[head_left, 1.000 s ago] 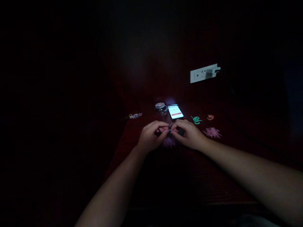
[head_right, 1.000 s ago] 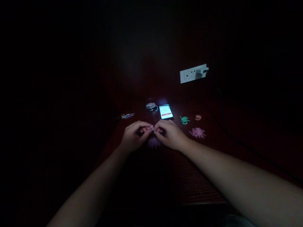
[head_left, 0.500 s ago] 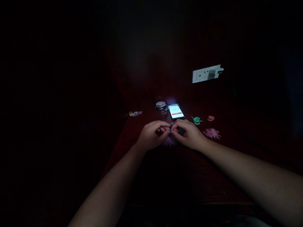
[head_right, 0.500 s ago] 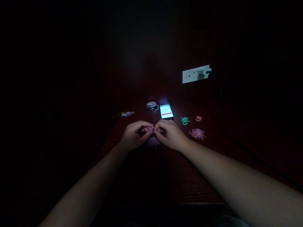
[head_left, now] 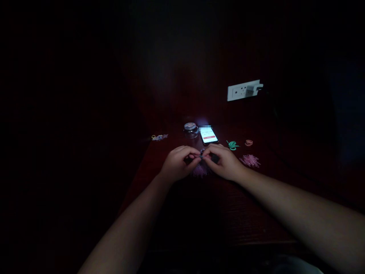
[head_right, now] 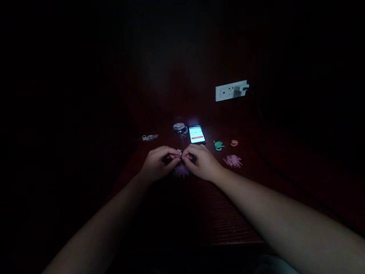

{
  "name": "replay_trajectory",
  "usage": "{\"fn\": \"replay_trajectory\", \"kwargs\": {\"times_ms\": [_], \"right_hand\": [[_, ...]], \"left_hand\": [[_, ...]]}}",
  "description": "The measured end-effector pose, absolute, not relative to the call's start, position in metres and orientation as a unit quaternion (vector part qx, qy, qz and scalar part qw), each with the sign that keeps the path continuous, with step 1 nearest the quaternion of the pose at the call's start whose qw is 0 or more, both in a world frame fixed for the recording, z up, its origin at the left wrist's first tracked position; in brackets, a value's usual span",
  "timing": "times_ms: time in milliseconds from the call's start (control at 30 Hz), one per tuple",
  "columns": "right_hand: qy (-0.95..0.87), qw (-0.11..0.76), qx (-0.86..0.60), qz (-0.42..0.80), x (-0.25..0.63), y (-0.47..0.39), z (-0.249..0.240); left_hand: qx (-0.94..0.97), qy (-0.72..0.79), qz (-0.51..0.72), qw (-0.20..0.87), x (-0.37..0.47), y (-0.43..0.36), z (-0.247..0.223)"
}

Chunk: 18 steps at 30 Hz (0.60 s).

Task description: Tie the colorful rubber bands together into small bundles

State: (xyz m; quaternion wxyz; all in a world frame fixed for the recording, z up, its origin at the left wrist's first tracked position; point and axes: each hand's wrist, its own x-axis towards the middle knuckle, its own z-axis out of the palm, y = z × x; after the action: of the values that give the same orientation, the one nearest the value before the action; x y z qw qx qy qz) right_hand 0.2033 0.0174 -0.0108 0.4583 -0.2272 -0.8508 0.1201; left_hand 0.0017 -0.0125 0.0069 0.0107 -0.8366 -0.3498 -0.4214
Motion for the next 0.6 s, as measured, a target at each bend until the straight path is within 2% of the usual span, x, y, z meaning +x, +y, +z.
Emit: {"fn": "replay_trajectory", "kwargs": {"times_ms": [600], "right_hand": [[-0.844,0.471,-0.228,0.122,0.2044,0.0167,-0.0114]], "left_hand": [[-0.839,-0.348,-0.417,0.019,0.0003,-0.0101,0.0037]]}}
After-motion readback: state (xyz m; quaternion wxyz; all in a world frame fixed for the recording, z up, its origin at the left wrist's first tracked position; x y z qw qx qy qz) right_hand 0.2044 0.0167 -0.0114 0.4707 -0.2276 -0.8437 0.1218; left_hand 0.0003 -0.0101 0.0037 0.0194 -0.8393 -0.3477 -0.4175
